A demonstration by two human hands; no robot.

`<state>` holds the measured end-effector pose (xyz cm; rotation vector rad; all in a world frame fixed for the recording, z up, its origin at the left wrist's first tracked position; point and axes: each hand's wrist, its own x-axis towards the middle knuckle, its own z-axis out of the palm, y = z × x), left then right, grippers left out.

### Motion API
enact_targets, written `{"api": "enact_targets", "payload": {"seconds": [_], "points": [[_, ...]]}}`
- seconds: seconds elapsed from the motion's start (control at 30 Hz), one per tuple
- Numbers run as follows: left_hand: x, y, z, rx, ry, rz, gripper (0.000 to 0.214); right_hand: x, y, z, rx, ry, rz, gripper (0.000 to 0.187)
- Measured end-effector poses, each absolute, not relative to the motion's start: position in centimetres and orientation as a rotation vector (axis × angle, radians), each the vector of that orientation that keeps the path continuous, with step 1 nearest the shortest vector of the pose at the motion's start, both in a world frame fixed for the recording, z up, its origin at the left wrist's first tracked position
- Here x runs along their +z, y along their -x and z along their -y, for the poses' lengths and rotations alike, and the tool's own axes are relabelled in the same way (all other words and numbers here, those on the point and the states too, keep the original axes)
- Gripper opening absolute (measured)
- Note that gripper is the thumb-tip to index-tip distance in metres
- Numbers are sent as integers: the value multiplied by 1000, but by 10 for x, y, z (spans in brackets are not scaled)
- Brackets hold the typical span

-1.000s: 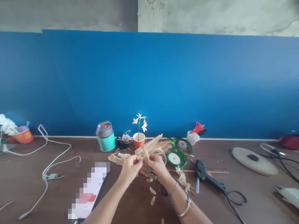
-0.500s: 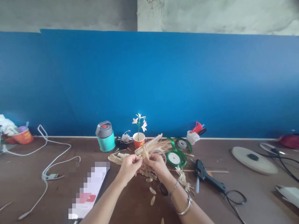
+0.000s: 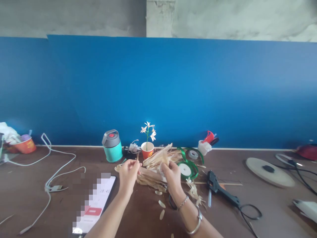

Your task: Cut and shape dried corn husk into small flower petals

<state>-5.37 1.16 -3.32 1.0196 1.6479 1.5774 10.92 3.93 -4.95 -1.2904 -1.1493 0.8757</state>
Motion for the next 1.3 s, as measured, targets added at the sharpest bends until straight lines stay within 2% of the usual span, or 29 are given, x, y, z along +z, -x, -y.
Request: {"api": "enact_targets", "payload": {"seconds": [0.13,0.23,0.37,0.53,0.7,0.9,1.3], "points": [[-31,56,-15,1644,-866,-1520,21,-57,-113,-45,822,1302,1202,18],[-24,51,-12,1573,-865,-1376,26,-57,-110,-44,733,1261,1301,10],[-16,41,-4,1409,-889,-1247,26,-44,-104,-33,623,1151,1384,26],[-15,36,-1,1257,-908,-1214,18,-31,-101,-23,909,890,1542,26],[-17,35,0,1173,-961,-1207,17,-33,-100,-27,1005,914,1488,19],[-21,33,0,1192,-1092,-1286,23,-31,-101,-25,912,979,1545,16],[-22,38,3,1252,-1647,-1459,14,-35,-103,-25,602,966,1731,14]]}}
